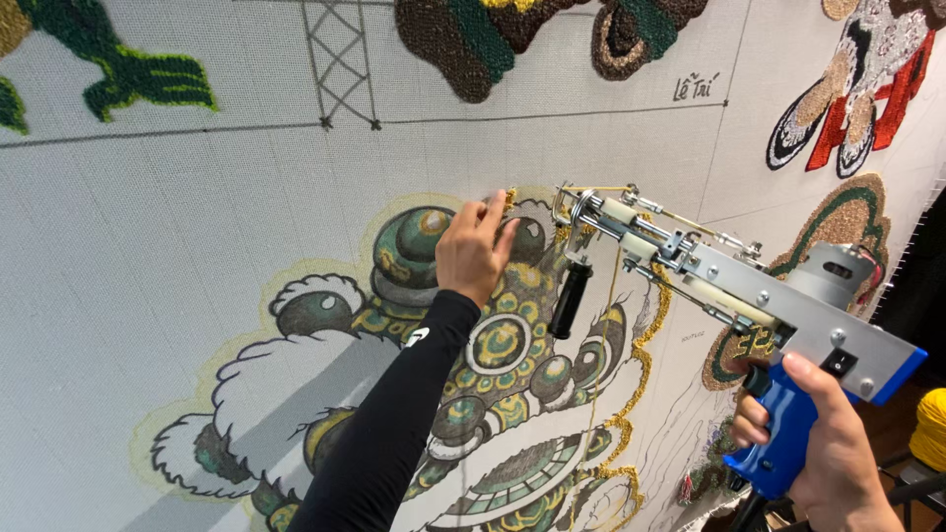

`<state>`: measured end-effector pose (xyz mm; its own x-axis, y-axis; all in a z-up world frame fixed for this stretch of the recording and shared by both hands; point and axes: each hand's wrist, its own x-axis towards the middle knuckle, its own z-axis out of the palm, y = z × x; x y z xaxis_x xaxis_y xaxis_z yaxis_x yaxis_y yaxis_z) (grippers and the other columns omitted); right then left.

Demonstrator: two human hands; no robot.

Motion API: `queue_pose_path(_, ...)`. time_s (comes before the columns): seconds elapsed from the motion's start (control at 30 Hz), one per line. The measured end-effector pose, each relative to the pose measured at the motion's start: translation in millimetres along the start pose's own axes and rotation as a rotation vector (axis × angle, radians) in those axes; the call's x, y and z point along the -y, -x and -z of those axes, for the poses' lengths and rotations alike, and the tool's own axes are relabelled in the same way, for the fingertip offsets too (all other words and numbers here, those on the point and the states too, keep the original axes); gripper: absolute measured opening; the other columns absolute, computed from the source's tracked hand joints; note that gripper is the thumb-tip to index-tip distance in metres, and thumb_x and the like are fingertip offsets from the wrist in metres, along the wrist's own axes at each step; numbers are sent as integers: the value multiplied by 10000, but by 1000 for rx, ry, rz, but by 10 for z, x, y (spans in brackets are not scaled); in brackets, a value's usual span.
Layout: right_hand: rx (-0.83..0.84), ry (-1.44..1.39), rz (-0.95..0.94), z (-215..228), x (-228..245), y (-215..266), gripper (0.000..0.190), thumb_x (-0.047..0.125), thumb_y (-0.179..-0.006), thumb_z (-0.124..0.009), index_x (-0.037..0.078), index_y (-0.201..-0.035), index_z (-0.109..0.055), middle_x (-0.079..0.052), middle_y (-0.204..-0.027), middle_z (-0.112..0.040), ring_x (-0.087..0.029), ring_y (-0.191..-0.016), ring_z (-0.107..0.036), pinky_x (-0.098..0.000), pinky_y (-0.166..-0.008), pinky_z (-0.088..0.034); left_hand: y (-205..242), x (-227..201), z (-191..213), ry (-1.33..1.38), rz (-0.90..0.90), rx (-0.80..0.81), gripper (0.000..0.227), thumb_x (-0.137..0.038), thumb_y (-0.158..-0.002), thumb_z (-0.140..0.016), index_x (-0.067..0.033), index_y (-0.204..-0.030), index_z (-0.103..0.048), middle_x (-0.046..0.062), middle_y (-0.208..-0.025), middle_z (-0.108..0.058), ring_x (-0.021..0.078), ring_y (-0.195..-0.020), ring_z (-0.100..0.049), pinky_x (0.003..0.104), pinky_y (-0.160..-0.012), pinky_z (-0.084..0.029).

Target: The person uses a tufting gun to apply gold yarn to a canvas following a lion head design, occasionally pausing to adjust the yarn by hand.

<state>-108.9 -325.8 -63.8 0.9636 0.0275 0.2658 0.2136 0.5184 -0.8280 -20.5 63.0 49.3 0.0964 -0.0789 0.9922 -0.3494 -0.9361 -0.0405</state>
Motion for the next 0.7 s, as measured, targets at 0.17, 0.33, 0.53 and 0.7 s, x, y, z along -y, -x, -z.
queue_pose_path(0.17,-11,-17,-10,208,-188,77,574,436,-991,-651,-74,-1245,-588,-77,-703,-513,-170,-572,-503,-343,-516,-453,36,54,-86,-42,-77,-1,155,-261,-958,-753,-181,-1090,-772,22,-877,-562,215,-771,-603,386,-693,-523)
queue_pose_path(0.33,-134,-66,-85,215,-411,136,430,409,-1003,-673,89,-1248,-524,-38,-716,-503,-163,-573,-473,-356,-524,-417,-42,47,-82,56,-51,-112,215,-245,-927,-767,-132,-1110,-763,9,-949,-627,207,-837,-638,358,-705,-538)
queue_pose_path(0.53,-194,10,-224,132,-518,186,543,465,-908,-577,-15,-1163,-567,-101,-619,-449,-210,-497,-437,-381,-510,-406,-77,-2,-107,-13,-36,-90,94,-218,-952,-765,-141,-1006,-760,-18,-918,-652,200,-814,-635,350,-673,-533)
queue_pose_path(0.7,-96,-19,-292,228,-650,218,658,493,-885,-508,-68,-1220,-580,-113,-605,-448,-235,-509,-456,-416,-538,-425,48,1,-105,25,-206,-47,134,-257,-986,-757,-125,-1000,-746,-24,-960,-685,166,-802,-630,334,-666,-537)
